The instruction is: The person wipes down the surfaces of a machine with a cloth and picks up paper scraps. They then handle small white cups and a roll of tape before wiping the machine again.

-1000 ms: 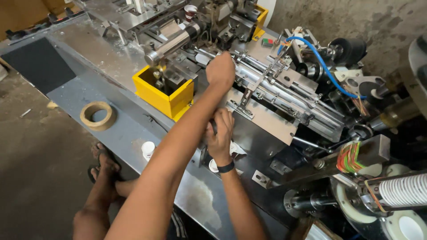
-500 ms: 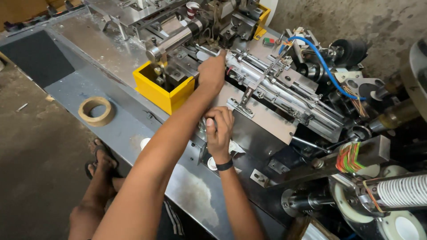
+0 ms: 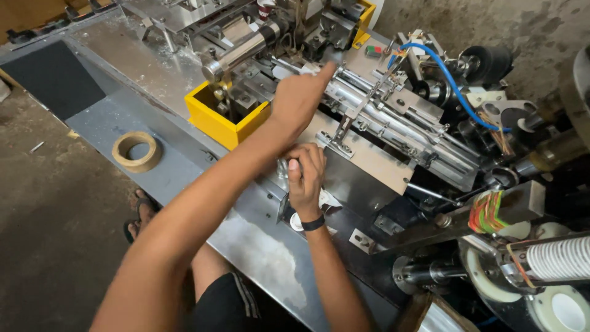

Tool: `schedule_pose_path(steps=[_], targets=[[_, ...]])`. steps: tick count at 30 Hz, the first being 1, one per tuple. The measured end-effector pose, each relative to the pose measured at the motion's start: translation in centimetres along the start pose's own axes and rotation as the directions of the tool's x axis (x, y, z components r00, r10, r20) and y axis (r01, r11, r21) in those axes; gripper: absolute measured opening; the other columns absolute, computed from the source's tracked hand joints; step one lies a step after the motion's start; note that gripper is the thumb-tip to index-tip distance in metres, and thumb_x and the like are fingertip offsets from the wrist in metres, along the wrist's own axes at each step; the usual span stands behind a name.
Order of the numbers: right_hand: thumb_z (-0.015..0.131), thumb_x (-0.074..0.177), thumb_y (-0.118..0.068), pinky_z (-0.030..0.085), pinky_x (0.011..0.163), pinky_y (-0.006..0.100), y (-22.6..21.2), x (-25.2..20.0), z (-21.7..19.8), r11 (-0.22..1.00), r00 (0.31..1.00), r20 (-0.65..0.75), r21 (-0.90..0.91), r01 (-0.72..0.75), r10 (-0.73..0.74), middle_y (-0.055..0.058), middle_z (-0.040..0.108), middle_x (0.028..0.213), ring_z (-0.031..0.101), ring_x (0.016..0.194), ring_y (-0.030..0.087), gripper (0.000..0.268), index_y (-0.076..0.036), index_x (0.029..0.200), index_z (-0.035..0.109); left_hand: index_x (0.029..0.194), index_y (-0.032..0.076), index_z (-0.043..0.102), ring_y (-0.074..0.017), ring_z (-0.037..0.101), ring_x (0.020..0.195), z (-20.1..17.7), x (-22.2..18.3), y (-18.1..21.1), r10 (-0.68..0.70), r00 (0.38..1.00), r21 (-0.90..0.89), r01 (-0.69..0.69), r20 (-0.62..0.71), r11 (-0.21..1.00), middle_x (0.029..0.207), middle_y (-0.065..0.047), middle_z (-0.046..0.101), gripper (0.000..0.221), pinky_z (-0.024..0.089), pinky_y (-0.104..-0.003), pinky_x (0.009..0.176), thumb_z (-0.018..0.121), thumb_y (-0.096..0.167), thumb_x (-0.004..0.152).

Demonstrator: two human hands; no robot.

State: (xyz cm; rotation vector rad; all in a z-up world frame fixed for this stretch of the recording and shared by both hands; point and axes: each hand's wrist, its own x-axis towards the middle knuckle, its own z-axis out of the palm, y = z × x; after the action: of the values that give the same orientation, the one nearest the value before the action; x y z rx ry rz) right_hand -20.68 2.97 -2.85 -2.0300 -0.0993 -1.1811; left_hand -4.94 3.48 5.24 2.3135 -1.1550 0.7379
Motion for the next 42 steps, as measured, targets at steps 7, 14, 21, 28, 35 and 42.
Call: schedule_pose_path(steps=[7,14,21,28,35,42], targets=[[0.054,0.106,-0.038,0.050,0.091,0.035,0.0,0.0,-0.3,0.967,0.990,-0.074,0.235,-0.096,0.117,0.011,0.054,0.119,0.058,0.103,0.018,0.037,-0.004,0.117,0.056,0.105,0.011,0.060,-0.0383,0.070,0.067,-8.8,-3.9,1.7,0.006,0.999,-0.006,-0.006,0.040,1.000,0.075,-0.016,0.071,0.010,0.052,-0.051,0.054,0.058,0.018,0.099],[0.060,0.113,-0.032,0.048,0.099,0.035,-2.6,1.9,-6.3,0.996,0.954,-0.300,0.089,0.018,0.010,0.012,0.048,0.134,0.053,0.119,0.020,0.037,0.000,0.130,0.052,0.093,0.016,0.072,-0.0344,0.072,0.084,-8.3,-8.9,1.6,0.033,0.911,-0.353,0.126,0.411,0.927,0.086,-0.013,0.071,0.014,0.054,-0.050,0.069,0.068,0.028,0.087],[0.057,0.110,-0.027,0.044,0.077,0.026,-1.2,2.4,-9.7,0.984,0.879,-0.452,0.159,-0.085,0.149,0.004,0.053,0.116,0.050,0.084,0.009,0.022,-0.005,0.113,0.059,0.094,0.012,0.073,-0.0398,0.068,0.088,-6.4,-7.5,2.9,0.139,0.932,-0.340,-0.018,0.336,0.940,0.094,-0.018,0.068,0.017,0.053,-0.052,0.073,0.067,0.026,0.086],[0.065,0.109,-0.015,0.049,0.088,0.028,1.7,2.7,-9.6,0.985,0.963,-0.210,0.078,-0.155,0.168,0.004,0.057,0.110,0.059,0.098,0.013,0.014,-0.004,0.115,0.059,0.100,0.007,0.068,-0.0440,0.068,0.094,0.1,-2.2,0.5,-0.062,0.967,-0.375,0.155,0.249,0.914,0.098,-0.021,0.073,0.017,0.053,-0.055,0.079,0.058,0.020,0.094],[0.070,0.101,-0.023,0.048,0.076,0.026,1.3,3.2,-8.7,0.945,0.943,-0.081,0.084,-0.317,0.323,0.003,0.060,0.108,0.064,0.094,0.011,0.022,-0.007,0.113,0.061,0.118,0.000,0.059,-0.0457,0.070,0.098,9.9,2.3,-1.9,-0.252,0.965,-0.366,0.261,0.073,0.893,0.101,-0.027,0.071,0.024,0.055,-0.055,0.087,0.049,0.012,0.099],[0.070,0.100,-0.027,0.050,0.075,0.025,1.3,3.3,-8.6,0.940,0.941,-0.023,0.072,-0.334,0.337,0.003,0.064,0.111,0.065,0.096,0.011,0.024,-0.008,0.112,0.063,0.103,0.007,0.065,-0.0374,0.076,0.091,3.9,3.8,0.7,-0.606,0.694,-0.381,0.720,0.388,0.581,0.096,-0.021,0.078,0.023,0.056,-0.047,0.083,0.060,0.027,0.093]])
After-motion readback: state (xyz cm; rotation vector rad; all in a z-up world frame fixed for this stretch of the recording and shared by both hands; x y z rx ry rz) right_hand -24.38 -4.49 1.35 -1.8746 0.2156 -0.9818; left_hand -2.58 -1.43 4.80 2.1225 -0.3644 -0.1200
